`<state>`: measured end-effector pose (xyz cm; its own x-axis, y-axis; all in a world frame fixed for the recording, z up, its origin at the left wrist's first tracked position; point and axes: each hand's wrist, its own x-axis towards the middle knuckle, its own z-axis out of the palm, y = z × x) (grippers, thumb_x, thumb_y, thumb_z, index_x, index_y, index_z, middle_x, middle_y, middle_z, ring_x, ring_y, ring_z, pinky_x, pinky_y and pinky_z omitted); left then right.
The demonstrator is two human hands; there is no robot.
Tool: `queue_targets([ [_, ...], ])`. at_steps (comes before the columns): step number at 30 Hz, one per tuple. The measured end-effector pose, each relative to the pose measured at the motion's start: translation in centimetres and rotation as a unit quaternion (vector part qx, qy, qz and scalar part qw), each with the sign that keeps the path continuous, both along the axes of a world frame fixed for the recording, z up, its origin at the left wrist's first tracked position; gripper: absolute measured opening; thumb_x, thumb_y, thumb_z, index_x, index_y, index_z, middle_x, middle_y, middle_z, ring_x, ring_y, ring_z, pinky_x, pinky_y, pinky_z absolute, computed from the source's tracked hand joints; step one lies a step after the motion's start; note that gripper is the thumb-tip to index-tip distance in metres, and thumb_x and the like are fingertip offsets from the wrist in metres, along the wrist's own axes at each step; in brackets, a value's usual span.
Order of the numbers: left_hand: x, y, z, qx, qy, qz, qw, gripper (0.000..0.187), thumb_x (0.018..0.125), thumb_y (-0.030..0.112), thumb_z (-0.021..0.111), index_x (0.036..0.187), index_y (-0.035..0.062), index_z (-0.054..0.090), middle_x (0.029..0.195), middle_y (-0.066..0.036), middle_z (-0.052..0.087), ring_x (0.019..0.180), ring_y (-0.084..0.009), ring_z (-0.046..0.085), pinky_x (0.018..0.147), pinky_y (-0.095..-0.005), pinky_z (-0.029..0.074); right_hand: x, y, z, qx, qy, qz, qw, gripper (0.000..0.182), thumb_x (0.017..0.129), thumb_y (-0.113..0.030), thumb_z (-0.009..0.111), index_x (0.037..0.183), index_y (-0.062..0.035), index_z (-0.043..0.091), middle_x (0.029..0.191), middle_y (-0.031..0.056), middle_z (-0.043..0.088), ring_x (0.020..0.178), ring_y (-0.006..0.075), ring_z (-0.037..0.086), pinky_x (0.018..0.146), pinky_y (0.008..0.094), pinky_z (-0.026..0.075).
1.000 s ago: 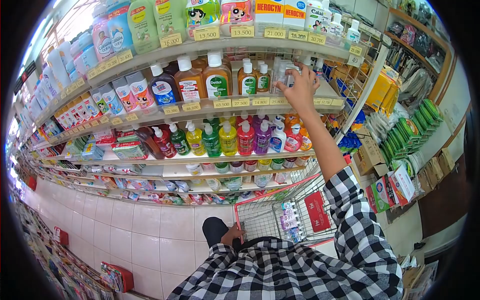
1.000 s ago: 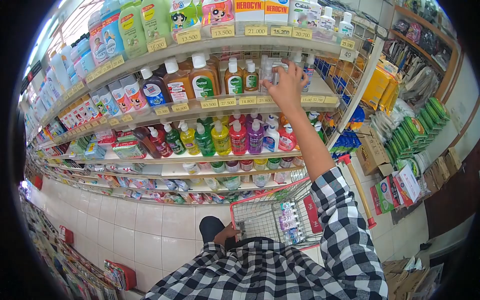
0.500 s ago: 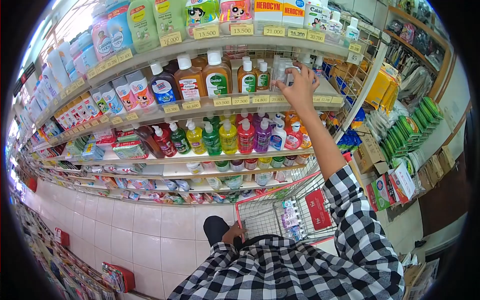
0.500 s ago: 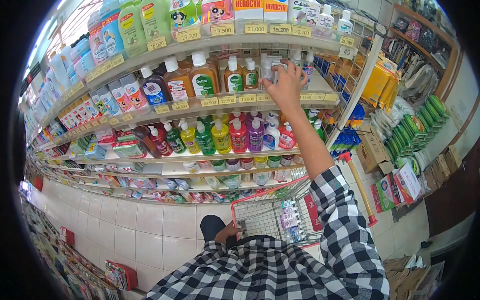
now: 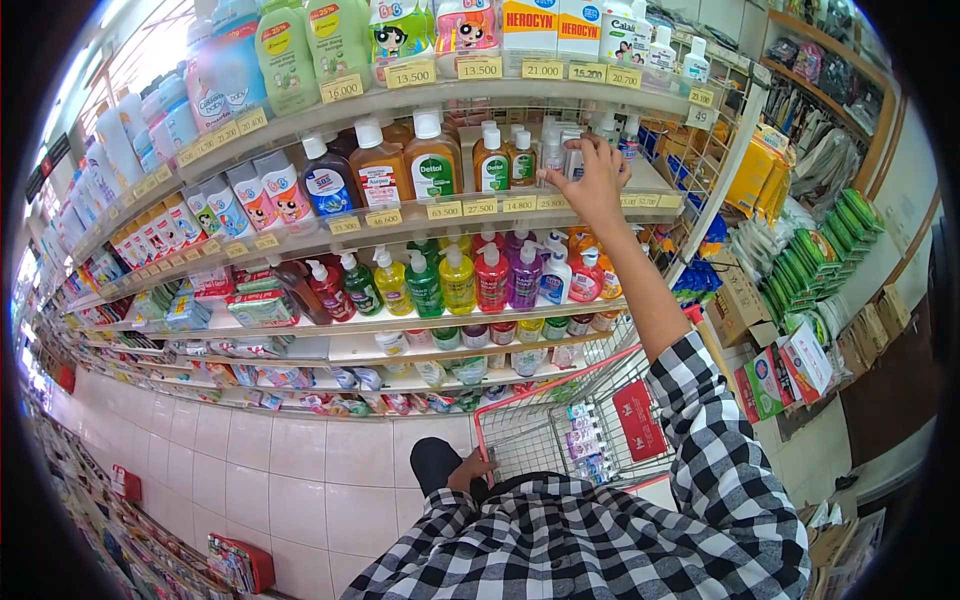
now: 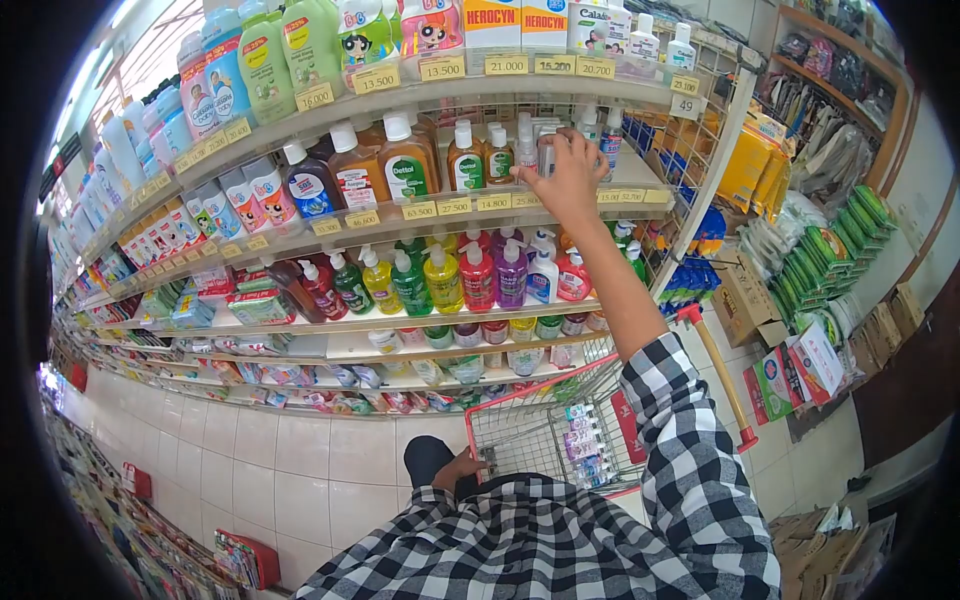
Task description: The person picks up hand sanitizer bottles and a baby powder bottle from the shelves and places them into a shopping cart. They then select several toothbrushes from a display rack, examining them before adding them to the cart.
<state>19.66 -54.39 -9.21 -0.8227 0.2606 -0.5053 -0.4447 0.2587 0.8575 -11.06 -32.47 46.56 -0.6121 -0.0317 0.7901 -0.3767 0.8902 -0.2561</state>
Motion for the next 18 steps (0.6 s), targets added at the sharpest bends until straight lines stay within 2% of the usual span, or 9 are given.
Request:
queue_targets([
  [4, 0.0, 0.3, 3.1, -0.083, -0.025, -0.013, 0.996, 0.082, 0.074, 0.029, 0.080, 0.136, -0.0036, 0.038, 0.129, -0.019, 0.055, 0.118, -0.0278, 0.053, 0.098, -0.0366, 0.043, 2.9, 0.9, -0.5, -0.049, 0.097, 0.097, 0.989, 0.052, 0.074, -0.039, 0.077, 0.113, -0.0092, 0.058, 0.124, 0.0098, 0.050, 0.119, 0.0308, 0.041, 0.100, 0.0483, 0.026],
  [7, -0.2, -0.4, -2.8, -0.046, -0.008, -0.003, 0.999, 0.085, 0.072, 0.031, 0.082, 0.136, -0.0036, 0.037, 0.128, -0.020, 0.055, 0.119, -0.0286, 0.052, 0.099, -0.0372, 0.042, 7.9, 2.4, -4.0, -0.101, 0.127, 0.138, 0.977, 0.041, 0.080, -0.023, 0.073, 0.112, -0.0057, 0.057, 0.116, 0.0129, 0.054, 0.110, 0.0316, 0.048, 0.095, 0.0417, 0.034],
  [8, 0.0, -0.3, -0.5, -0.039, -0.012, 0.006, 0.999, 0.088, 0.070, 0.034, 0.083, 0.135, -0.0037, 0.038, 0.129, -0.021, 0.054, 0.121, -0.0295, 0.051, 0.099, -0.0371, 0.042, 9.6, 3.2, -6.6, -0.117, 0.108, 0.131, 0.979, 0.039, 0.080, -0.020, 0.072, 0.112, -0.0047, 0.057, 0.115, 0.0140, 0.054, 0.109, 0.0320, 0.048, 0.094, 0.0413, 0.035],
  [11, -0.3, -0.3, -0.6, -0.053, -0.019, -0.012, 0.998, 0.095, 0.068, 0.035, 0.083, 0.138, -0.0053, 0.033, 0.131, -0.024, 0.051, 0.123, -0.0328, 0.049, 0.101, -0.0378, 0.042, 16.5, 6.0, -16.8, -0.164, -0.085, 0.112, 0.976, 0.037, 0.081, -0.014, 0.069, 0.112, 0.0001, 0.054, 0.109, 0.0166, 0.054, 0.107, 0.0340, 0.049, 0.093, 0.0423, 0.036],
  [12, -0.2, 0.0, -1.3, -0.146, -0.009, -0.003, 0.989, 0.099, 0.068, 0.030, 0.082, 0.140, -0.0074, 0.026, 0.132, -0.028, 0.048, 0.124, -0.0365, 0.048, 0.103, -0.0388, 0.041, 18.5, 8.2, -22.8, -0.086, -0.078, 0.081, 0.990, 0.040, 0.082, -0.019, 0.069, 0.113, 0.0005, 0.053, 0.107, 0.0171, 0.054, 0.104, 0.0352, 0.049, 0.091, 0.0439, 0.036],
  [14, 0.0, 0.4, -2.0, -0.165, -0.008, 0.011, 0.986, 0.101, 0.067, 0.027, 0.082, 0.141, -0.0083, 0.023, 0.133, -0.029, 0.047, 0.125, -0.0380, 0.047, 0.104, -0.0391, 0.040, 25.8, 11.1, -29.2, -0.041, -0.246, 0.006, 0.968, 0.038, 0.083, -0.028, 0.067, 0.113, -0.0067, 0.056, 0.109, 0.0119, 0.055, 0.107, 0.0319, 0.049, 0.091, 0.0459, 0.035],
  [16, 0.0, 0.5, -1.0, -0.185, 0.024, 0.040, 0.982, 0.101, 0.065, 0.022, 0.080, 0.142, -0.0087, 0.020, 0.133, -0.032, 0.044, 0.126, -0.0403, 0.045, 0.105, -0.0398, 0.039, 32.9, 14.9, -36.4, -0.036, -0.384, -0.048, 0.921, 0.035, 0.081, -0.032, 0.068, 0.107, -0.0094, 0.061, 0.113, 0.0107, 0.057, 0.108, 0.0304, 0.051, 0.092, 0.0483, 0.035],
  [17, 0.0, 0.7, 1.2, -0.186, 0.041, 0.042, 0.981, 0.100, 0.065, 0.020, 0.079, 0.142, -0.0082, 0.021, 0.134, -0.032, 0.043, 0.127, -0.0412, 0.044, 0.105, -0.0402, 0.039, 36.0, 16.3, -38.9, -0.042, -0.442, -0.089, 0.892, 0.030, 0.082, -0.035, 0.067, 0.095, -0.0081, 0.067, 0.099, 0.0109, 0.064, 0.099, 0.0316, 0.057, 0.093, 0.0454, 0.037],
  [18, 0.0, 1.4, 3.4, -0.236, 0.048, 0.048, 0.969, 0.096, 0.065, 0.018, 0.077, 0.141, -0.0070, 0.023, 0.132, -0.033, 0.044, 0.124, -0.0430, 0.045, 0.104, -0.0426, 0.039, 38.7, 18.0, -41.3, 0.037, -0.479, -0.091, 0.872, 0.029, 0.082, -0.036, 0.066, 0.086, -0.0076, 0.068, 0.092, 0.0114, 0.065, 0.093, 0.0314, 0.059, 0.092, 0.0458, 0.037],
])
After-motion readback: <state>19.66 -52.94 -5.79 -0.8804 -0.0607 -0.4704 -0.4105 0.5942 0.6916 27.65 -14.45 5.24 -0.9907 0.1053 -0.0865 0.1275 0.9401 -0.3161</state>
